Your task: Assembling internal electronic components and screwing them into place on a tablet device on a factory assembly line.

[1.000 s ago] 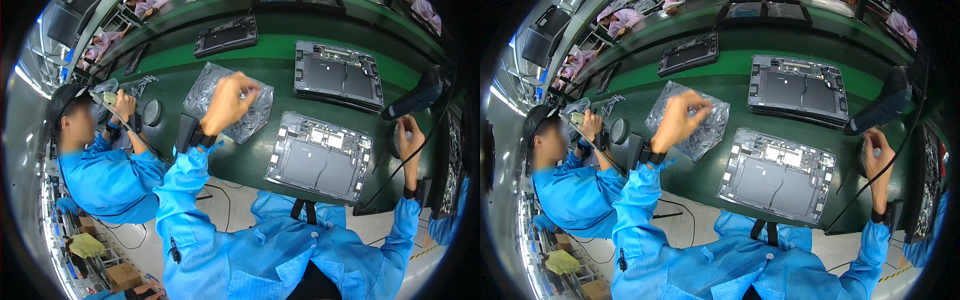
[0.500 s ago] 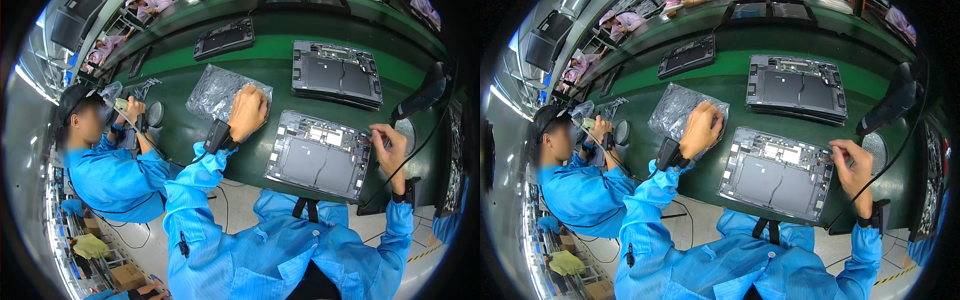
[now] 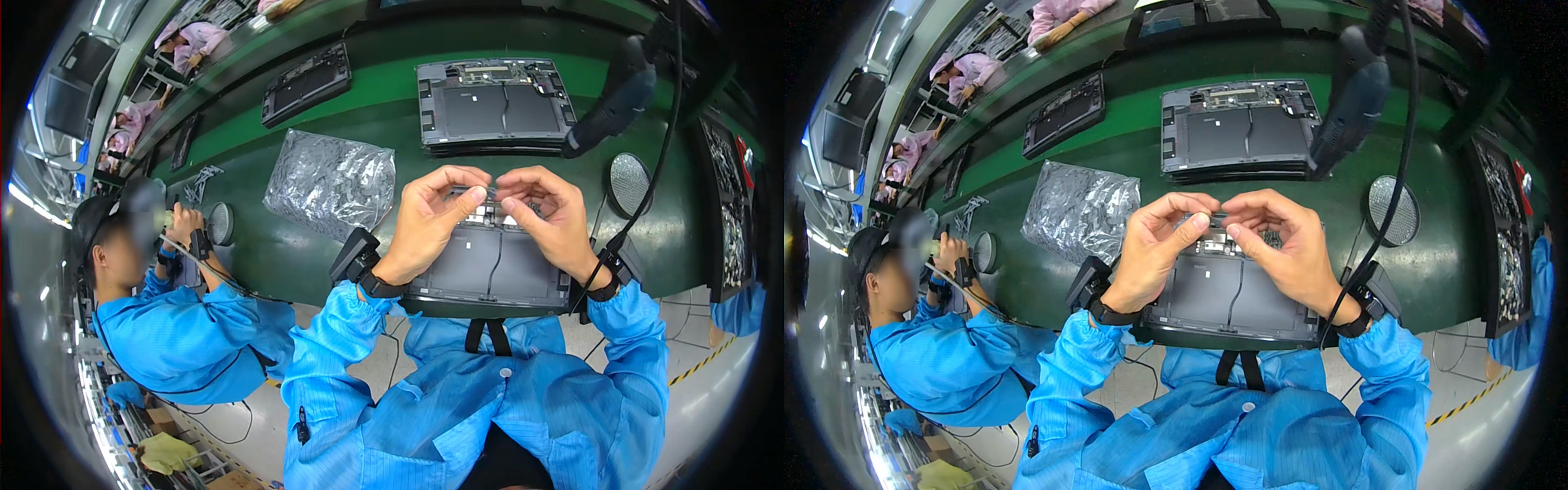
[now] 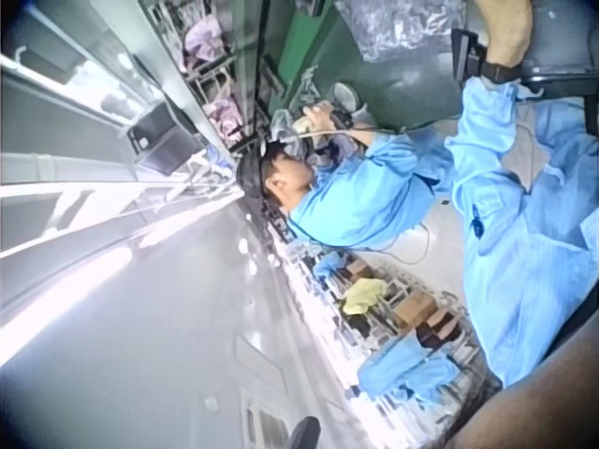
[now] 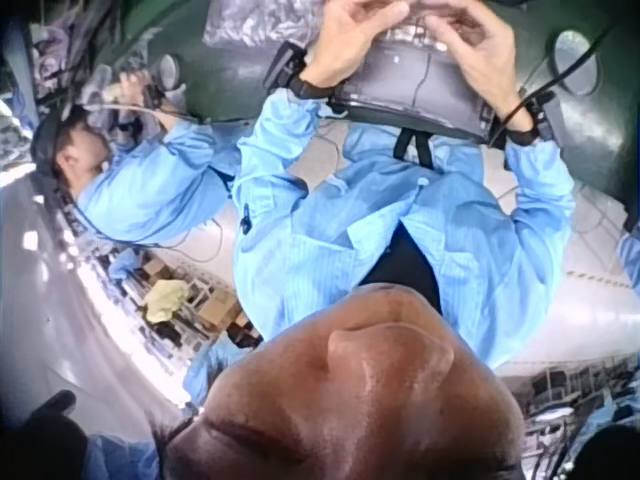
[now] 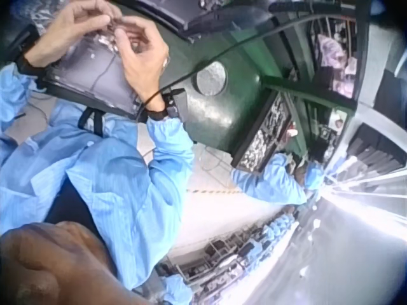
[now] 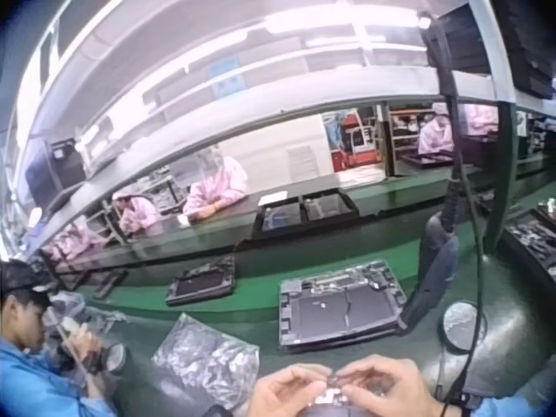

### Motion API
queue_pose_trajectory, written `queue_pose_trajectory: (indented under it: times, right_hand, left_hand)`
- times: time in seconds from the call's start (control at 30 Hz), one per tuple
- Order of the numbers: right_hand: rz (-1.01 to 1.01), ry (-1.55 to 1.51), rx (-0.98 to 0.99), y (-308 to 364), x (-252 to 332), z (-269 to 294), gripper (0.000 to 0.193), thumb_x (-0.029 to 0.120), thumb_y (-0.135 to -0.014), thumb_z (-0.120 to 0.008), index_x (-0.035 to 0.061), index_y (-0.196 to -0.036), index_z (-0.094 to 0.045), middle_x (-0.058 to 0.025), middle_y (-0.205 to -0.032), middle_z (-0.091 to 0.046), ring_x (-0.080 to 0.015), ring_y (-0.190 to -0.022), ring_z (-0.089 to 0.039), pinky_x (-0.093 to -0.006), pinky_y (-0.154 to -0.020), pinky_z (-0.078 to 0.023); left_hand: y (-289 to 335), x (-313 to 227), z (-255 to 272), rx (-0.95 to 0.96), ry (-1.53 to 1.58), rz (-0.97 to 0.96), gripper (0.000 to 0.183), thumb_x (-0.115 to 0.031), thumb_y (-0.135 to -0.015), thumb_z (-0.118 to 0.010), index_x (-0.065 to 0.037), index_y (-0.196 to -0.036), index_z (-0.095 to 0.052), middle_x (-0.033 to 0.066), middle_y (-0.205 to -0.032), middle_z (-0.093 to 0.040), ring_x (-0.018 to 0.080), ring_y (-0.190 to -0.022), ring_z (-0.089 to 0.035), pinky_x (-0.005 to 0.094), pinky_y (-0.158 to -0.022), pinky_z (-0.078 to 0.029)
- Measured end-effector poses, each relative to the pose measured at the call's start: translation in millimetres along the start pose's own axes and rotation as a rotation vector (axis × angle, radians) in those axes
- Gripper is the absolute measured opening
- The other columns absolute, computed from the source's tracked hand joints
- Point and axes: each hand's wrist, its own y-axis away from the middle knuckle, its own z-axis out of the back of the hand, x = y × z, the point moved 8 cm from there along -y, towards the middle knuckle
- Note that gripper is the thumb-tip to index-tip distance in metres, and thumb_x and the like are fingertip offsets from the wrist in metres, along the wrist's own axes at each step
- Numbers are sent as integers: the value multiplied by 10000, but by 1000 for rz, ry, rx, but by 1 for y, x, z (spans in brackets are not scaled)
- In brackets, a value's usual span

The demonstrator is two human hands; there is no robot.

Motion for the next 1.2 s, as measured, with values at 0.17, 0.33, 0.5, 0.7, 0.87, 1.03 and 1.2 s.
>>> queue_pose_trajectory:
  times: [0.17,0.33,0.5,0.7,0.87,1.03,1.2]
  right_hand:
    - [-312,-303,67,7,-18,5,256,55,-1006,-763,-42,-1239,-719,-100,-1100,-780,-121,-981,-747,-264,-876,-602]
    - [-392,-277,22,16,-25,16,197,46,-987,-778,-36,-1162,-741,-87,-1053,-781,-102,-940,-735,-261,-859,-601]
    - [-177,-11,-31,14,-19,15,172,27,-955,-787,-29,-1112,-745,-52,-1011,-749,-80,-899,-694,-253,-842,-577]
    - [-128,-218,-143,14,-9,15,213,-29,-958,-746,-26,-1170,-752,-15,-1032,-678,-68,-956,-657,-245,-869,-551]
    - [-191,-176,-174,21,-16,20,271,-53,-949,-770,-47,-1219,-749,-94,-1113,-769,-128,-1011,-735,-293,-853,-603]
    - [33,184,-168,22,6,28,224,-63,-895,-801,-30,-1115,-785,-132,-1106,-801,-209,-992,-777,-337,-825,-626]
    - [638,885,10,36,51,17,258,-43,-722,-863,2,-961,-777,-117,-1008,-772,-279,-873,-749,-363,-743,-575]
  left_hand:
    - [-3,5,-9,33,-81,-57,132,-86,-1013,-778,-1,-1107,-743,78,-1136,-729,141,-1090,-680,301,-949,-547]
    - [-8,11,-18,91,-219,10,126,-57,-1006,-779,15,-1103,-739,55,-1106,-706,128,-1049,-684,287,-904,-565]
    - [-6,6,-35,80,-281,-141,149,-8,-997,-767,40,-1132,-723,84,-1167,-715,146,-1064,-695,335,-976,-593]
    - [-1,15,-30,17,-125,-46,223,-17,-994,-775,42,-1201,-714,88,-1202,-707,161,-1100,-700,337,-953,-611]
    - [-3,24,-32,36,-11,5,211,-41,-1014,-761,47,-1199,-710,102,-1139,-736,157,-1032,-723,319,-918,-617]
    - [-10,25,-31,39,-4,92,197,-106,-1037,-753,44,-1159,-717,96,-1037,-763,138,-930,-729,293,-847,-609]
    - [-18,41,-39,162,-148,352,149,-97,-1008,-765,38,-1070,-750,81,-946,-769,95,-828,-686,245,-714,-528]
